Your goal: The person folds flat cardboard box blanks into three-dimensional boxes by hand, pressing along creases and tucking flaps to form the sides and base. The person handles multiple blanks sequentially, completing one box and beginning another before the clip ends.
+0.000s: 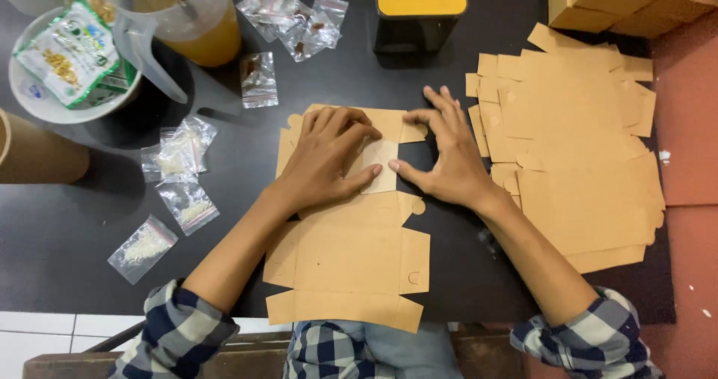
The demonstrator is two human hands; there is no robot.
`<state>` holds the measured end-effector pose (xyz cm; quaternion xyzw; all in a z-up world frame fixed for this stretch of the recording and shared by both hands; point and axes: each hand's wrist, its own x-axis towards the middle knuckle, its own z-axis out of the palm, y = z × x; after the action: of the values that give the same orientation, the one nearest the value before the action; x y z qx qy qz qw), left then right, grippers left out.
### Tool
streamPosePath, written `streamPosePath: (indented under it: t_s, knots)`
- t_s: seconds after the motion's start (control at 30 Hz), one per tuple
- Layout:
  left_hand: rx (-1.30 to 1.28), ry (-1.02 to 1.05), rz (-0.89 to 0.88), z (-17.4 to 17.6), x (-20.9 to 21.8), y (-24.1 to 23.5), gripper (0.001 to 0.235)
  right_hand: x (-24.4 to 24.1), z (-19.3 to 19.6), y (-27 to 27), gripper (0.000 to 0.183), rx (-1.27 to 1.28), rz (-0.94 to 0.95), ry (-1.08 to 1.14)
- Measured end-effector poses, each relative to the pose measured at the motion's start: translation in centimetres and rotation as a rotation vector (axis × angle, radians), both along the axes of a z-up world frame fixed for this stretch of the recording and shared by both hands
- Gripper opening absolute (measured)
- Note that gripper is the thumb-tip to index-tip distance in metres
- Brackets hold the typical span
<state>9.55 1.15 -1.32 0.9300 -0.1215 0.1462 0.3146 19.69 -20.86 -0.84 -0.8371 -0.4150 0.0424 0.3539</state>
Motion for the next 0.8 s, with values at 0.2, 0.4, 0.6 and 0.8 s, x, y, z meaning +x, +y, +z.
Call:
streamPosePath:
  t_s: [0.2,0.4,0.6,0.8]
  knots:
    - [-0.001,0.025,0.0,-0.4,0.0,0.0,0.037,0.3,0.2,1.0,0.052,-0.01,-0.104,0.057]
    - [-0.033,0.031,-0.006,0.0,-0.1,0.1,0.036,0.5,1.1,0.4,0.095,-0.144,0.018,0.097]
    - [-0.024,0.046,-0.003,0.1,-0.1,0.1,0.036,0.5,1.6,0.2,0.123,-0.237,0.082,0.12]
    - [-0.016,0.061,0.005,0.2,-0.1,0.0,0.036,0.6,1.5,0.1,0.133,-0.258,0.109,0.122]
